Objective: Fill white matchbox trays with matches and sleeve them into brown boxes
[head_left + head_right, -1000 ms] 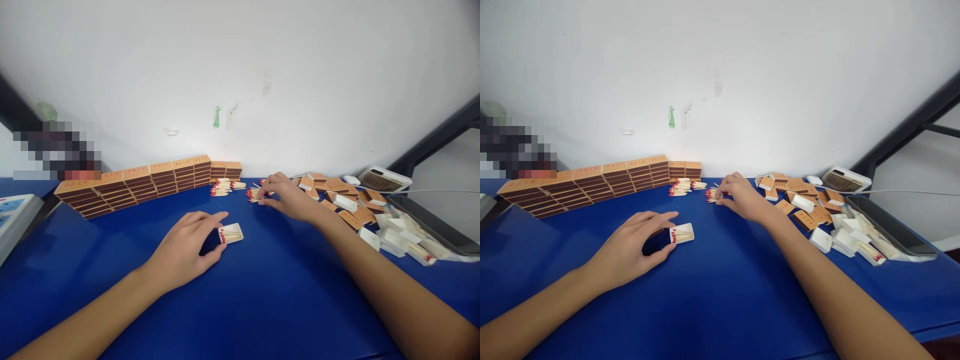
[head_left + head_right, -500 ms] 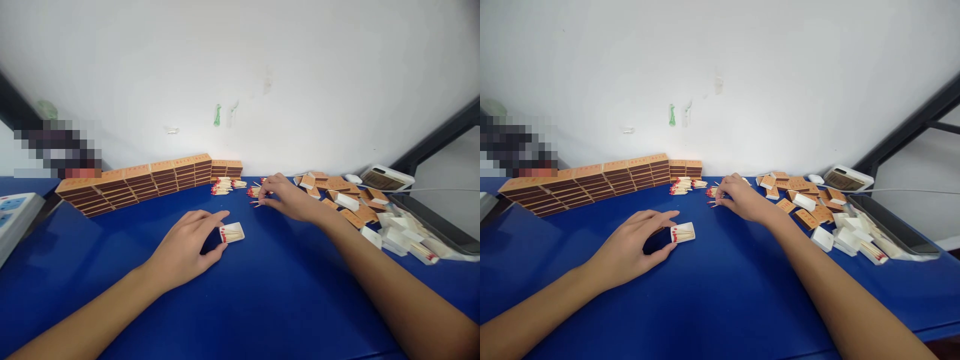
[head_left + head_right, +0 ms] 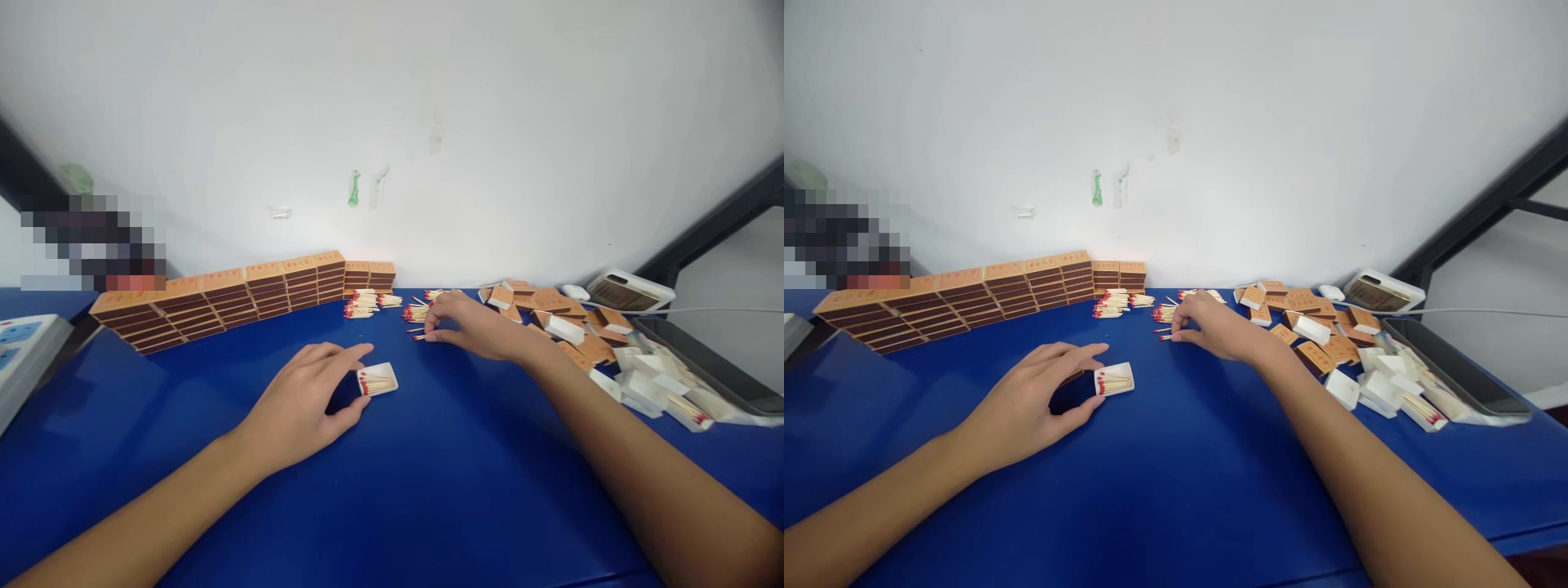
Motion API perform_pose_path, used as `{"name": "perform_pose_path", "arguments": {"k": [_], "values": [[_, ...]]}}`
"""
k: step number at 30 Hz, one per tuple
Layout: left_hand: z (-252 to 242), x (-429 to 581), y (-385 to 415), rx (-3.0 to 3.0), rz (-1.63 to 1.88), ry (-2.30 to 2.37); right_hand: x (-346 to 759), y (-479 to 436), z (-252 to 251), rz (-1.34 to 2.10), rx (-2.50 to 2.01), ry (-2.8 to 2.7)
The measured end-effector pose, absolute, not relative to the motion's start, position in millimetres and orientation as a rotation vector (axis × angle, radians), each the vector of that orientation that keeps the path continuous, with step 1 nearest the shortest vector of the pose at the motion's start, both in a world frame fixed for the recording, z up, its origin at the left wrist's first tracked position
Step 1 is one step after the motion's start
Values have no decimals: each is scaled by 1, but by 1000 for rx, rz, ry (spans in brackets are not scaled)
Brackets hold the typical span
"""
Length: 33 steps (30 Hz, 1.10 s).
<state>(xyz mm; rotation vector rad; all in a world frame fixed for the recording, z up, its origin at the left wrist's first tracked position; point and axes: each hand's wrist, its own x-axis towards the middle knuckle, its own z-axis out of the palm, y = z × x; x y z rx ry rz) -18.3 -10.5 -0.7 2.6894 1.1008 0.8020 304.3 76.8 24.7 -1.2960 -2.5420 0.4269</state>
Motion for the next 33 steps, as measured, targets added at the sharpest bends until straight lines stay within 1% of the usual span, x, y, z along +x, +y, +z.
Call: {"name": "perform_pose_path", "arguments": {"k": [6,13,19,24,29,33], "values": [[-1,-18,-11,2674,798,1110,291,65,31,383,-1294,-2571],[0,-18,-12,2641,779,1131,241,19,42,532,-1068,-2555],[-2,-18,-11,2648,815,1124,220,3,30,296,-990,-2626],[-1,-18,-11,2645,765,1141,234,18,30,360,-1007,-2586],[-1,-18,-11,2642,780,1134,275,58,27,202,-1191,-2453],[-1,-18,-11,2648,766,1127,297,79,19,226,-1318,-2435]]}}
